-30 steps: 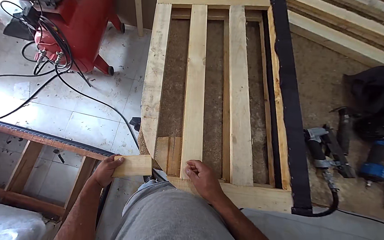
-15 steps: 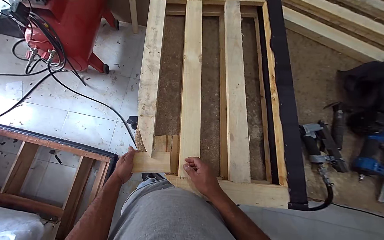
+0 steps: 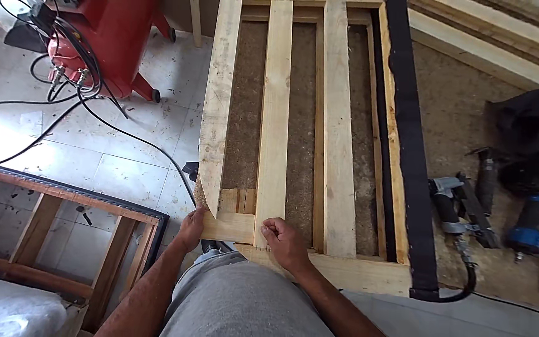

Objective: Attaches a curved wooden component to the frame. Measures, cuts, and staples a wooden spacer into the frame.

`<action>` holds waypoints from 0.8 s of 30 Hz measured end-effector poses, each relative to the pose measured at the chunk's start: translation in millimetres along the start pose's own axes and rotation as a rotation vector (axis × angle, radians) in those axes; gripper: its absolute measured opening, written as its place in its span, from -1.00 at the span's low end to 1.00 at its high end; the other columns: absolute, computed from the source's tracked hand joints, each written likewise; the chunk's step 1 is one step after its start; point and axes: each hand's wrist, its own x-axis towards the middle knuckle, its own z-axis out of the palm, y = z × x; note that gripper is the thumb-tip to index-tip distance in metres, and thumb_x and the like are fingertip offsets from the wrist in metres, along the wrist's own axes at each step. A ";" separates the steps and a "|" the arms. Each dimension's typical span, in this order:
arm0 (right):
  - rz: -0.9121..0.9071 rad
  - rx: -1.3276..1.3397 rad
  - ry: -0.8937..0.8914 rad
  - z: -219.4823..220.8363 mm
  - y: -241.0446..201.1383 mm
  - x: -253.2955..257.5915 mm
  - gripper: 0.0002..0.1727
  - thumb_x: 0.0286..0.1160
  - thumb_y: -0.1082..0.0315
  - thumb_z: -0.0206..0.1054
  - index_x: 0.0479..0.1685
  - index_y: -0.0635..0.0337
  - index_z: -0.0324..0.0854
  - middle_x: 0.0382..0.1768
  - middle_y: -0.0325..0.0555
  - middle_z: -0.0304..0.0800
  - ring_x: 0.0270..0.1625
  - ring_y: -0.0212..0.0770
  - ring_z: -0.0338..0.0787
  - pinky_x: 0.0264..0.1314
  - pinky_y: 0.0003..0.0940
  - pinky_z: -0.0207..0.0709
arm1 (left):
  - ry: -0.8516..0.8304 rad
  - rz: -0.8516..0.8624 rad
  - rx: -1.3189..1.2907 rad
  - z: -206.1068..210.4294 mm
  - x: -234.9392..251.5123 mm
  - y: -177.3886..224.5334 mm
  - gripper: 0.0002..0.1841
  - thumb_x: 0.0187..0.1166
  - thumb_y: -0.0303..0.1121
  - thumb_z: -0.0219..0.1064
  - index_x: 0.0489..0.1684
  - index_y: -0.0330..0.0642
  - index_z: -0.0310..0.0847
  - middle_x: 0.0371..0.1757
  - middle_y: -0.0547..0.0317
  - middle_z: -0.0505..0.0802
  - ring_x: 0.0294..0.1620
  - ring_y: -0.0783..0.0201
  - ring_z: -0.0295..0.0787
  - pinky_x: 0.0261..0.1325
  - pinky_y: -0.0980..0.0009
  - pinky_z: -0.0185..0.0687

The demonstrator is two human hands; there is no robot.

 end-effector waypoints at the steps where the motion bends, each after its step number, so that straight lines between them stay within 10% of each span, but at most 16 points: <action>1: -0.002 0.001 0.002 0.2 0.1 -0.2 -0.73 0.66 0.02 0.30 0.01 -0.07 0.81 -0.34 -0.41 0.88 -0.32 -0.46 0.84 -0.15 -0.37 0.78 | 0.006 0.002 -0.013 1.8 -0.3 -0.8 -0.22 0.81 0.26 -0.31 0.23 -0.25 0.67 -0.10 -0.13 0.88 -0.09 0.03 0.89 0.05 -0.01 0.81; 24: -0.118 0.008 0.100 7.9 10.2 -1.2 -0.77 0.63 0.08 0.31 -0.07 -0.05 0.82 -0.46 -0.39 0.83 -0.47 -0.44 0.78 -0.32 -0.36 0.75 | -0.022 0.108 0.094 0.8 2.8 -2.5 -0.24 0.81 0.25 -0.28 0.08 -0.23 0.72 -0.19 -0.08 0.88 -0.16 0.07 0.88 -0.02 0.02 0.82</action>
